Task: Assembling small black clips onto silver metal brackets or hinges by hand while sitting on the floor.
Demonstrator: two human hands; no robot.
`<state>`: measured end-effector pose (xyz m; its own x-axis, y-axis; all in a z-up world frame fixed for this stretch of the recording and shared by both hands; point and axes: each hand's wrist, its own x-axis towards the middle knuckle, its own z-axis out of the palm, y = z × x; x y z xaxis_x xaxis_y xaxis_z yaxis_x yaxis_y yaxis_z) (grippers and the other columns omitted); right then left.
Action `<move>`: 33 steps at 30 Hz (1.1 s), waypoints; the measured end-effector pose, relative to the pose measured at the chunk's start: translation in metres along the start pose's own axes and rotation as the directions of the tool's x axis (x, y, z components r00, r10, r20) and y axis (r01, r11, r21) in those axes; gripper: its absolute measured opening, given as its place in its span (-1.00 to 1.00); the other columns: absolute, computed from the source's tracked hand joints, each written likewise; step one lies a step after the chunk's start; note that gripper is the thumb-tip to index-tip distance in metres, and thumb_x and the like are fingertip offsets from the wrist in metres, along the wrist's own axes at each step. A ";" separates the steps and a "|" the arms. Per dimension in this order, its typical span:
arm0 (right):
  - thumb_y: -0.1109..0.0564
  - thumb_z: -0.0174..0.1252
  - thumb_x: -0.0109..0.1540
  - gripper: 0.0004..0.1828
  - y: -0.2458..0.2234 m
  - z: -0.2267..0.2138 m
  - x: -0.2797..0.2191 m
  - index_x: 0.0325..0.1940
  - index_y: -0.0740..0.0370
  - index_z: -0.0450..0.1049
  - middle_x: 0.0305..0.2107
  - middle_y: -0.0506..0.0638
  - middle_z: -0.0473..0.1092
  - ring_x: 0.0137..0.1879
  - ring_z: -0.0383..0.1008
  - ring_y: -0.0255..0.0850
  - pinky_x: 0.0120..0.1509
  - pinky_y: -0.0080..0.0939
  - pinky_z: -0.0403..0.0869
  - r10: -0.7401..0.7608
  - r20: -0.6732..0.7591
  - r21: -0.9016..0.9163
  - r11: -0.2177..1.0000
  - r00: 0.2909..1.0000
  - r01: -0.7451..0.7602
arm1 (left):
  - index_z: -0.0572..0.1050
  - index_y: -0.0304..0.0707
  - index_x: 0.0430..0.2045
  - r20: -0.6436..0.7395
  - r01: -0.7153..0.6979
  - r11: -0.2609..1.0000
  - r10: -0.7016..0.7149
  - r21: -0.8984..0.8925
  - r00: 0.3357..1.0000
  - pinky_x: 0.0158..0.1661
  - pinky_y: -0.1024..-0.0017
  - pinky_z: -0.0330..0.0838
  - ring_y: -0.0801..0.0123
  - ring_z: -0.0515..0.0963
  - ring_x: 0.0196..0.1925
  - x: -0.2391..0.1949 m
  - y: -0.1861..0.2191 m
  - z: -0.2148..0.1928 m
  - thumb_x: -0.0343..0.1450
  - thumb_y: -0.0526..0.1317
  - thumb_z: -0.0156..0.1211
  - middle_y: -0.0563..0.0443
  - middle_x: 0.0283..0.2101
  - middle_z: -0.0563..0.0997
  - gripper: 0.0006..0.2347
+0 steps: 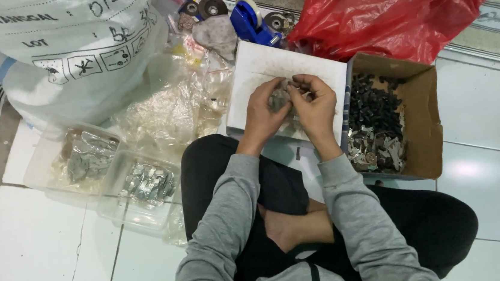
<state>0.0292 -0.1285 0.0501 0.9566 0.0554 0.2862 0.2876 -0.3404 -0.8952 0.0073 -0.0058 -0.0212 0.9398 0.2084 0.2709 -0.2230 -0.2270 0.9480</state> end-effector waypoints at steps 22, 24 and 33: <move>0.09 0.18 0.15 -0.39 0.061 0.008 0.021 0.31 0.23 0.47 0.32 0.23 0.32 0.39 0.26 0.34 0.25 0.36 0.41 0.013 0.607 -0.628 0.621 0.794 0.470 | 0.45 -0.23 0.19 -0.147 0.058 0.997 -0.064 -0.041 0.987 0.26 -0.05 0.34 -0.02 0.55 0.18 0.001 0.016 -0.013 0.37 -0.25 0.35 -0.22 0.06 0.57 -0.55; 0.27 0.04 0.19 -0.55 0.064 0.001 0.015 0.16 0.35 0.54 0.29 0.23 0.35 0.40 0.27 0.31 0.28 0.25 0.42 0.008 0.631 -0.602 0.635 0.776 0.483 | 0.46 -0.25 0.18 -0.149 0.072 0.996 -0.080 -0.057 0.986 0.25 -0.05 0.35 -0.01 0.56 0.18 0.000 0.016 -0.012 0.37 -0.27 0.36 -0.22 0.04 0.57 -0.56; 0.27 0.05 0.30 -0.67 0.077 -0.016 0.015 0.11 0.20 0.57 0.05 0.17 0.45 0.27 0.39 0.15 0.30 -0.03 0.44 0.010 0.602 -0.592 0.677 0.798 0.438 | 0.47 -0.27 0.15 -0.117 0.063 0.997 -0.068 -0.047 0.991 0.22 -0.03 0.39 -0.04 0.57 0.15 0.001 0.019 -0.011 0.38 -0.23 0.40 -0.23 0.02 0.58 -0.56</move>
<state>0.0650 -0.1683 -0.0088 0.7955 0.6059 0.0137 0.5849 -0.7617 -0.2786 0.0014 0.0000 -0.0007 0.9159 0.3335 0.2235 -0.1752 -0.1688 0.9700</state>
